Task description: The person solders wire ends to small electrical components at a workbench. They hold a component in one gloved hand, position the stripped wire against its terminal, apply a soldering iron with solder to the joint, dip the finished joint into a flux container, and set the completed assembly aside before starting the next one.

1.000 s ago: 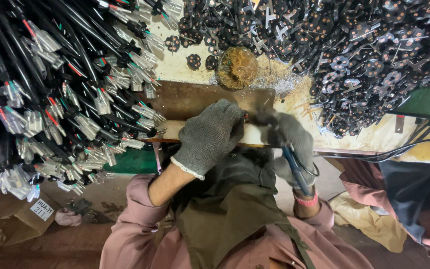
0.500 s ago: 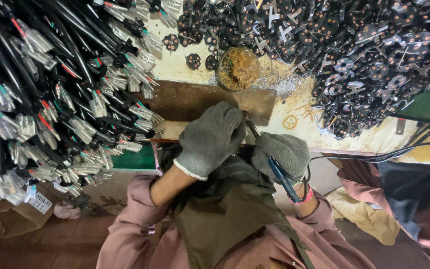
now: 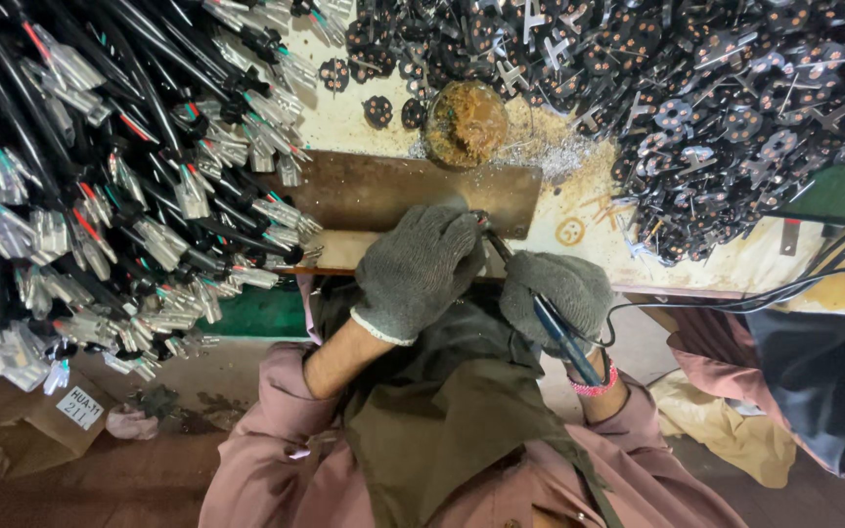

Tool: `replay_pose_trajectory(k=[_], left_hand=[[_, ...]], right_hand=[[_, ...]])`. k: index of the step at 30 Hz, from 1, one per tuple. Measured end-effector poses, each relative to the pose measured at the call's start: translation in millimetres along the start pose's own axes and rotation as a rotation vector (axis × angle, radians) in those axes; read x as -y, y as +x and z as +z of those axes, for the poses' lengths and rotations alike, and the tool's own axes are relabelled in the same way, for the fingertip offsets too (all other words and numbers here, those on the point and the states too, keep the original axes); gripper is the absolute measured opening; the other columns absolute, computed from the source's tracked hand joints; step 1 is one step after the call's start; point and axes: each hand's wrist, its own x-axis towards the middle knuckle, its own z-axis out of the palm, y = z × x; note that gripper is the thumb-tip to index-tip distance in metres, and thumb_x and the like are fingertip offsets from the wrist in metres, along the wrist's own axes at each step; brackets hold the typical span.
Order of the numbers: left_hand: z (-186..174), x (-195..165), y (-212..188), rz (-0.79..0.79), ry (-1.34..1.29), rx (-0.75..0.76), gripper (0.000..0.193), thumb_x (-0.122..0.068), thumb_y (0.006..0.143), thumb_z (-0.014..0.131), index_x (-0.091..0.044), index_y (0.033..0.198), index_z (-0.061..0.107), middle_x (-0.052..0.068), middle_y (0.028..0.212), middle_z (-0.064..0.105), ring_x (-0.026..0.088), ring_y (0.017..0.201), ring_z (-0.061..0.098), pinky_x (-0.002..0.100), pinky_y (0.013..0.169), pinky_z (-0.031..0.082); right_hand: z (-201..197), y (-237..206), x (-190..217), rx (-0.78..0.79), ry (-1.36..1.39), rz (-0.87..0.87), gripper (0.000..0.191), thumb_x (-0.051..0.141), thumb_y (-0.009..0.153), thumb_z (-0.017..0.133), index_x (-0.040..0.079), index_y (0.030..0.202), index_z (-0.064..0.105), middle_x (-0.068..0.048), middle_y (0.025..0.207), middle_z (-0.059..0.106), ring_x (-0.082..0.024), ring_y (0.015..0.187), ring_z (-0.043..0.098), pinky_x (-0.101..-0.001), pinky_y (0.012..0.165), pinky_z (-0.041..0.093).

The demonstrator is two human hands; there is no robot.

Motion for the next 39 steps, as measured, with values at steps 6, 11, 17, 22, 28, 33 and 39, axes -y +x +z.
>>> replay_pose_trajectory(k=[6,11,17,22,28,33,39], left_hand=[[0.4,0.3,0.4,-0.028,0.011,-0.017,0.021,-0.017,0.09,0.072,-0.013,0.109,0.065,0.009,0.11,0.065,0.031,0.101,0.066,0.042,0.082,0.056],[0.3,1.1,0.5,-0.017,0.001,-0.033,0.019,-0.016,0.092,0.071,-0.012,0.109,0.064,0.009,0.11,0.065,0.03,0.103,0.066,0.042,0.083,0.056],[-0.9,0.7,2.2,-0.055,0.009,0.026,0.027,-0.015,0.085,0.073,-0.013,0.111,0.066,0.008,0.107,0.065,0.03,0.097,0.065,0.042,0.075,0.054],[-5.4,0.8,3.4,-0.025,-0.054,0.04,0.031,-0.016,0.082,0.074,-0.011,0.111,0.065,0.011,0.108,0.063,0.031,0.095,0.063,0.042,0.077,0.054],[-8.5,0.7,6.0,-0.025,-0.058,0.04,0.023,-0.016,0.085,0.074,-0.012,0.104,0.063,0.01,0.101,0.06,0.031,0.093,0.062,0.043,0.075,0.054],[-5.4,0.8,5.1,-0.039,-0.017,0.029,0.021,-0.017,0.084,0.074,-0.013,0.102,0.062,0.009,0.101,0.061,0.03,0.092,0.063,0.043,0.073,0.053],[-1.3,1.8,2.5,-0.053,-0.018,0.032,0.024,-0.018,0.086,0.074,-0.012,0.107,0.065,0.009,0.103,0.062,0.03,0.094,0.064,0.043,0.073,0.054]], right_hand=[[3.8,-7.3,-3.3,-0.04,-0.106,0.004,0.032,0.015,0.08,0.083,0.005,0.108,0.07,-0.013,0.094,0.074,-0.032,0.081,0.074,-0.0392,0.073,0.057],[2.8,-11.7,-4.0,-0.051,-0.181,0.012,0.031,0.016,0.08,0.083,0.006,0.107,0.071,-0.013,0.095,0.074,-0.032,0.083,0.074,-0.0402,0.074,0.057],[-2.4,-10.0,-2.3,0.026,-0.157,0.023,0.032,0.016,0.078,0.084,0.005,0.106,0.072,-0.014,0.095,0.074,-0.032,0.081,0.073,-0.04,0.072,0.056],[-0.6,-1.7,3.2,-0.063,-0.265,-0.013,0.029,0.01,0.081,0.083,0.006,0.107,0.071,-0.014,0.096,0.074,-0.034,0.084,0.073,-0.043,0.075,0.058],[-3.2,6.5,5.6,0.019,0.002,0.046,0.026,0.011,0.088,0.078,0.003,0.11,0.069,-0.013,0.093,0.073,-0.031,0.082,0.075,-0.0395,0.075,0.059],[2.1,1.5,4.6,-0.039,-0.032,0.051,0.025,0.011,0.089,0.078,0.003,0.11,0.067,-0.012,0.092,0.072,-0.029,0.081,0.074,-0.0374,0.074,0.059],[10.3,-1.8,-0.2,-0.122,-0.08,0.05,0.024,0.01,0.09,0.078,0.004,0.111,0.066,-0.012,0.093,0.071,-0.028,0.082,0.072,-0.0364,0.075,0.058]])
